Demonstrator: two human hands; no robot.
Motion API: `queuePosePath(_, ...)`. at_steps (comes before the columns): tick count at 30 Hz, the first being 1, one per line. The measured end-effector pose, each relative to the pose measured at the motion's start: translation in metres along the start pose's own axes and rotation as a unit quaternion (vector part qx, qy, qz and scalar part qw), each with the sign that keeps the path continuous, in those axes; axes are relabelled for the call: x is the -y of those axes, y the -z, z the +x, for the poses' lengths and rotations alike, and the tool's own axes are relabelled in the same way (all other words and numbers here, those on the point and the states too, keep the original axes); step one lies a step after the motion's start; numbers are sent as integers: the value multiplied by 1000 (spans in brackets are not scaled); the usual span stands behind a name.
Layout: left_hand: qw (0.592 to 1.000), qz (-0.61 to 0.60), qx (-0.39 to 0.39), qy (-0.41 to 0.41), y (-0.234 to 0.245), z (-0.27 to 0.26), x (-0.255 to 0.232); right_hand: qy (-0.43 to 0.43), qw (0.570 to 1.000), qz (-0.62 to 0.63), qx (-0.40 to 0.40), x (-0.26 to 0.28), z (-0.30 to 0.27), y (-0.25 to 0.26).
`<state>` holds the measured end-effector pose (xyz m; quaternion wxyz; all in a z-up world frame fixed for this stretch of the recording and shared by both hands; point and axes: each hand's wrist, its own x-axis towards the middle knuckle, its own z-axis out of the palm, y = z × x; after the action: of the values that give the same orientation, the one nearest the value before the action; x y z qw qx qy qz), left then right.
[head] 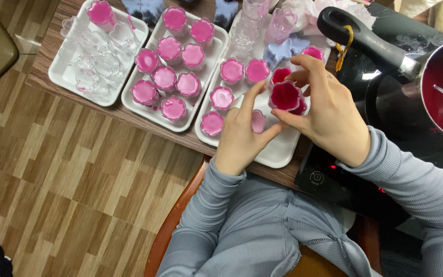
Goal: Pouring melted red wax into flower-shaped molds using a spoon and then pouring into a cup.
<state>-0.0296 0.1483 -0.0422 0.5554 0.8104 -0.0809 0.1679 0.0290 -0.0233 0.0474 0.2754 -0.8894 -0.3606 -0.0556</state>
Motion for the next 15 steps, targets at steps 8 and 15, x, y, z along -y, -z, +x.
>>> queuePosePath(8, 990, 121, 67, 11, 20, -6, 7, 7, 1000, 7, 14, -13, 8, -16)
queuePosePath(15, 976, 197, 88, 28, 19, -6, 7, -2, 999, 23, 45, -19, 11, -26)
